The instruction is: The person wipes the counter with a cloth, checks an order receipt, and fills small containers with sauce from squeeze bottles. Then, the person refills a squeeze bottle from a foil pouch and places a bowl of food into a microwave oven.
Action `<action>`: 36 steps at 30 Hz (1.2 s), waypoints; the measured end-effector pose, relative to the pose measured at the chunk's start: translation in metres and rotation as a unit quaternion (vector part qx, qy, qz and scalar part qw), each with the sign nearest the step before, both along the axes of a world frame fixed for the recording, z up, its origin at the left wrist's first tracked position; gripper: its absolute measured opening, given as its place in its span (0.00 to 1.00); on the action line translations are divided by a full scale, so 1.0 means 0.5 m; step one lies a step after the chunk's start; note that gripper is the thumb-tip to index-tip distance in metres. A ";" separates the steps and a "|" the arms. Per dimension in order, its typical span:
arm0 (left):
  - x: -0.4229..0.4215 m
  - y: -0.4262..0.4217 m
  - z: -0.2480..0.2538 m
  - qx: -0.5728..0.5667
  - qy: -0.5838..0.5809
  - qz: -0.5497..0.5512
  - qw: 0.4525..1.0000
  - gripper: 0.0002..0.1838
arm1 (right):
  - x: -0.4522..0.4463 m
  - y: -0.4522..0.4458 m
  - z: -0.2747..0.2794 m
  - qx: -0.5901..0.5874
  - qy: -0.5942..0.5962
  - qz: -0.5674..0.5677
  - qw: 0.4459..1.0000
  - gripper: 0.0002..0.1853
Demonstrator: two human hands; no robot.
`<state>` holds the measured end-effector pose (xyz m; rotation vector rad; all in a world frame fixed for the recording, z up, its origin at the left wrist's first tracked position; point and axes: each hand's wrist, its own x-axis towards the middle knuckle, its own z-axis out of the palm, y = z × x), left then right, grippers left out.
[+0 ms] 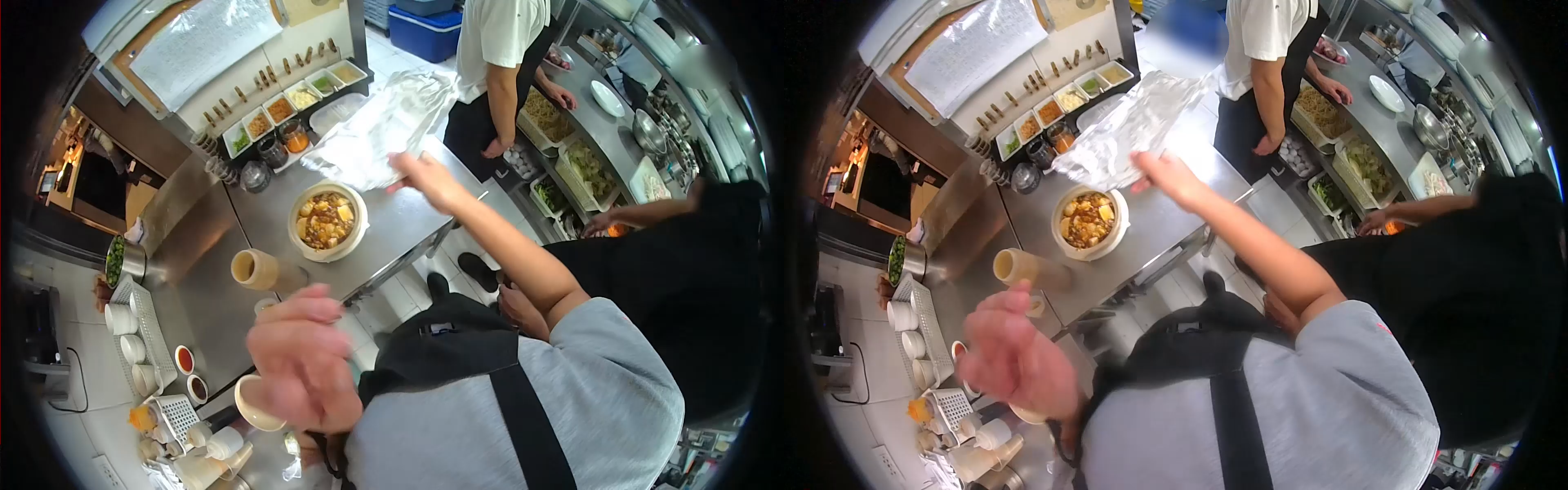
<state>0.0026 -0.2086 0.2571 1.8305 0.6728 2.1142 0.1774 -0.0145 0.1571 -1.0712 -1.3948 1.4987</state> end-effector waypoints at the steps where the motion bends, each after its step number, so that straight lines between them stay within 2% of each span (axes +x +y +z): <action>1: 0.031 0.008 0.041 0.004 0.001 -0.085 0.996 0.18 | 0.036 0.016 -0.021 -0.003 -0.001 -0.016 1.000 0.24; 3: 0.092 0.034 0.088 0.021 -0.003 -0.223 0.975 0.19 | 0.115 0.022 -0.023 -0.010 0.033 -0.053 0.998 0.23; 5: 0.154 0.071 0.103 0.028 -0.009 -0.298 0.954 0.20 | 0.191 0.006 0.012 -0.018 0.079 -0.025 0.996 0.22; 7: 0.219 0.121 0.108 0.036 -0.008 -0.342 0.939 0.21 | 0.266 0.028 0.020 -0.049 0.010 -0.015 0.999 0.21; 8: 0.252 0.152 0.109 0.039 -0.007 -0.341 0.939 0.21 | 0.302 0.044 0.029 -0.061 -0.035 -0.014 0.997 0.20; 10: 0.326 0.231 0.107 0.043 -0.004 -0.331 0.943 0.22 | 0.350 0.078 0.018 0.005 -0.123 -0.047 0.991 0.22; 11: 0.366 0.280 0.106 0.043 -0.004 -0.298 0.954 0.23 | 0.392 0.130 -0.017 0.025 -0.190 0.034 0.981 0.24; 12: 0.405 0.335 0.100 0.043 -0.005 -0.262 0.964 0.23 | 0.392 0.140 0.006 0.070 -0.168 0.047 0.982 0.25; 14: 0.489 0.471 0.083 0.006 -0.004 -0.138 0.990 0.25 | 0.387 0.264 -0.172 0.112 -0.148 0.049 0.981 0.25; 15: 0.526 0.555 0.061 -0.038 0.000 -0.066 0.997 0.25 | 0.375 0.285 -0.195 0.124 -0.096 0.056 0.986 0.25; 17: 0.587 0.731 0.004 -0.141 0.006 0.043 0.989 0.26 | 0.361 0.329 -0.256 0.160 -0.136 0.033 0.977 0.23; 18: 0.608 0.831 -0.063 -0.185 -0.050 -0.008 0.981 0.25 | 0.365 0.328 -0.203 0.068 -0.175 0.051 0.981 0.20; 19: 0.624 0.866 -0.097 -0.219 -0.036 -0.047 0.974 0.26 | 0.358 0.346 -0.233 0.062 -0.080 0.028 0.994 0.17; 20: 0.641 0.890 -0.106 -0.251 -0.020 -0.085 0.964 0.28 | 0.355 0.370 -0.259 0.124 -0.039 0.024 0.991 0.17; 21: 0.657 0.883 -0.102 -0.317 -0.080 -0.269 0.906 0.32 | 0.359 0.393 -0.262 0.151 -0.039 0.013 0.988 0.17; 22: 0.701 0.853 -0.086 -0.271 -0.010 -0.145 0.952 0.34 | 0.362 0.416 -0.266 0.178 -0.040 0.001 0.983 0.17; 23: 0.717 0.823 -0.066 -0.265 0.012 -0.148 0.953 0.35 | 0.371 0.431 -0.263 0.173 -0.084 -0.020 0.981 0.17; 24: 0.736 0.818 -0.082 -0.265 -0.001 -0.200 0.943 0.34 | 0.380 0.462 -0.242 0.041 -0.159 0.017 0.986 0.17; 25: 0.750 0.816 -0.095 -0.266 -0.005 -0.237 0.934 0.34 | 0.391 0.440 -0.157 0.037 -0.013 0.010 0.999 0.17; 27: 0.778 0.811 -0.102 -0.217 0.038 -0.186 0.958 0.37 | 0.391 0.476 -0.187 0.021 0.069 -0.003 0.997 0.15; 28: 0.782 0.803 -0.096 -0.206 0.056 -0.201 0.956 0.36 | 0.382 0.484 -0.165 -0.021 0.128 -0.026 0.991 0.13; 29: 0.782 0.796 -0.088 -0.193 0.075 -0.216 0.954 0.34 | 0.383 0.508 -0.161 -0.051 0.129 -0.032 0.990 0.13; 31: 0.767 0.783 -0.068 -0.202 0.092 -0.365 0.904 0.29 | 0.370 0.559 -0.161 -0.085 0.157 -0.067 0.982 0.13; 32: 0.747 0.762 -0.052 -0.317 0.097 -0.455 0.827 0.25 | 0.365 0.582 -0.159 -0.102 0.143 -0.082 0.981 0.13; 35: 0.708 0.727 -0.097 -0.156 0.070 -0.403 0.899 0.24 | 0.351 0.672 -0.191 -0.135 0.117 -0.132 0.975 0.15; 36: 0.674 0.715 -0.106 -0.196 0.058 -0.399 0.894 0.23 | 0.351 0.705 -0.200 -0.125 0.122 -0.142 0.974 0.15</action>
